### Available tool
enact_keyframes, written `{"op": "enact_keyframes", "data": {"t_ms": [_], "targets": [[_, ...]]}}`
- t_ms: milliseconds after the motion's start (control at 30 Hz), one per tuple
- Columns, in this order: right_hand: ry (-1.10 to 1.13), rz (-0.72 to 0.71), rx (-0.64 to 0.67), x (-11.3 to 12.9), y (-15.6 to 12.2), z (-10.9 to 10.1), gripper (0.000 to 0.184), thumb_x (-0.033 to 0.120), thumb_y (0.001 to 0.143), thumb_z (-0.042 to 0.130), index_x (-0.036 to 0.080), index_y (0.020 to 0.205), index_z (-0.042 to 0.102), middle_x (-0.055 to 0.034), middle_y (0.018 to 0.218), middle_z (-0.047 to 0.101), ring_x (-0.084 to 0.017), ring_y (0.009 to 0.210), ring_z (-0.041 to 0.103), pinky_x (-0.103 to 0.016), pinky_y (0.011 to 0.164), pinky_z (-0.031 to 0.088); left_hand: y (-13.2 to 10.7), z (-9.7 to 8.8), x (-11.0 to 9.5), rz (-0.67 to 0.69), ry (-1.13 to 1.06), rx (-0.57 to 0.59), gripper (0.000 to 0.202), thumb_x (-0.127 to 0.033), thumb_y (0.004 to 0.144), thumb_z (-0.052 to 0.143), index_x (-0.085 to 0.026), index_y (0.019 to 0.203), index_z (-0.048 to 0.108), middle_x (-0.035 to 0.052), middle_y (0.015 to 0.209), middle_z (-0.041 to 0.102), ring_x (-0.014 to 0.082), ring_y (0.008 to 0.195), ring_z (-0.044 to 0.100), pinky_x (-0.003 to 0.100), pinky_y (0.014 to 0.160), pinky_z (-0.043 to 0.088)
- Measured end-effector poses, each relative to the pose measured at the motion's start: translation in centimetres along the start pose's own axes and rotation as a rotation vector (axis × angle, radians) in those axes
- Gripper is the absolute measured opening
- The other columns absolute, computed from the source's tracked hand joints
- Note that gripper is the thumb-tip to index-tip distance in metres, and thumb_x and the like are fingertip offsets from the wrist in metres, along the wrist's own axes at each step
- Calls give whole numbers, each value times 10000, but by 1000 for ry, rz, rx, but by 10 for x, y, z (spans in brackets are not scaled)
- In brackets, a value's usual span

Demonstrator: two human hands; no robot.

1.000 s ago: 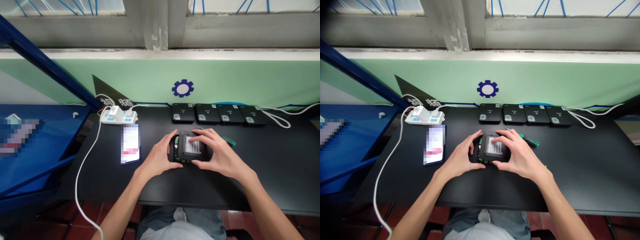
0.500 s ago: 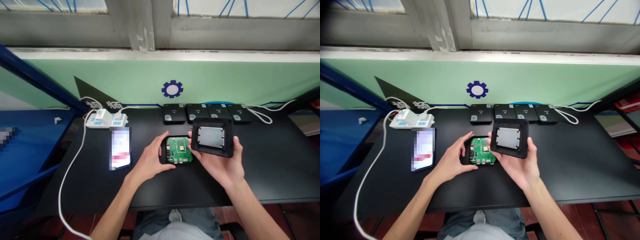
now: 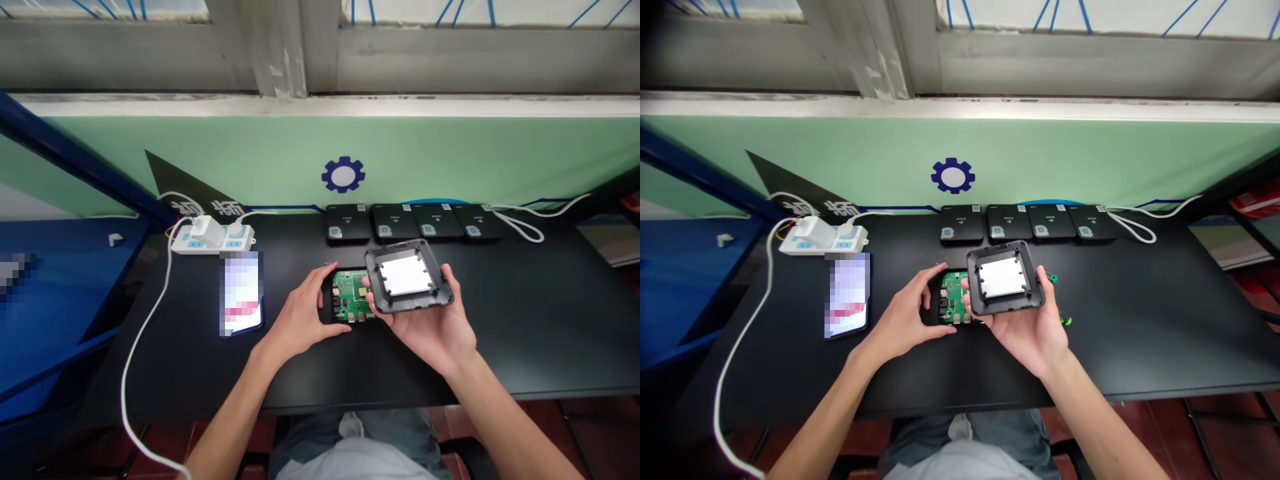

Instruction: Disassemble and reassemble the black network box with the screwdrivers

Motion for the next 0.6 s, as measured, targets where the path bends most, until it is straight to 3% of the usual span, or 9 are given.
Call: {"op": "enact_keyframes", "data": {"t_ms": [100, 167, 233, 300, 367, 500, 600], "targets": [[-364, -184, -6, 18, 1, -6, 798, 923, 1046, 436, 291, 1403, 767, -133, 1530, 801, -380, 1371, 793, -621, 1194, 643, -1, 0, 0, 0, -1, 2, 1225, -314, 786, 1084, -364, 1803, 403, 78, 1579, 649, 174, 846, 613, 389, 900, 639], [-682, -307, 18, 30, 0, -5, 656, 827, 979, 713, 294, 1356, 775, -130, 1413, 836, -383, 1275, 815, -614, 1149, 656, -1, 1, 1, -9, -9, 4, 1235, -315, 774, 1095, -350, 1800, 409, 89, 1568, 660, 185, 863, 641, 399, 905, 646], [-1014, -445, 50, 39, -2, 1, 585, 604, 845, 968, 308, 1317, 786, -112, 1400, 830, -383, 1281, 792, -616, 1189, 616, -1, 1, 1, -16, -25, 0, 1243, -302, 760, 1103, -352, 1794, 415, 101, 1585, 660, 218, 935, 703, 424, 944, 654], [-1312, -603, 93, 42, -3, 10, 610, 443, 781, 1032, 310, 1319, 776, -119, 1483, 795, -400, 1361, 743, -671, 1282, 528, 0, 1, 1, -13, -41, -5, 1255, -285, 754, 1105, -371, 1794, 408, 112, 1637, 637, 269, 1061, 758, 460, 1005, 657], [-1553, -722, 170, 40, -1, 18, 593, 427, 831, 990, 300, 1352, 737, -140, 1549, 757, -404, 1382, 718, -711, 1287, 512, 0, 2, 1, -9, -38, -6, 1274, -281, 753, 1105, -383, 1802, 389, 117, 1672, 619, 316, 1185, 773, 491, 1058, 654], [-1706, -660, 328, 35, 13, 23, 511, 394, 894, 936, 281, 1334, 703, -158, 1596, 712, -393, 1353, 681, -666, 1165, 611, 1, 2, 1, -22, 0, 9, 1301, -317, 740, 1120, -345, 1809, 380, 127, 1629, 650, 350, 1259, 763, 518, 1109, 642], [-1736, -586, 412, 35, 22, 24, 505, 361, 882, 950, 281, 1312, 698, -153, 1605, 702, -389, 1367, 663, -655, 1169, 610, 2, 2, 0, -46, 3, 20, 1308, -329, 733, 1123, -337, 1810, 380, 124, 1597, 662, 311, 1149, 769, 511, 1086, 647]]}}
Point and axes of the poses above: each hand's wrist, its own y-axis towards the middle knuckle, its own z-axis out of the palm, x = y × z, the point moved 5 cm from there along y, towards the middle knuckle
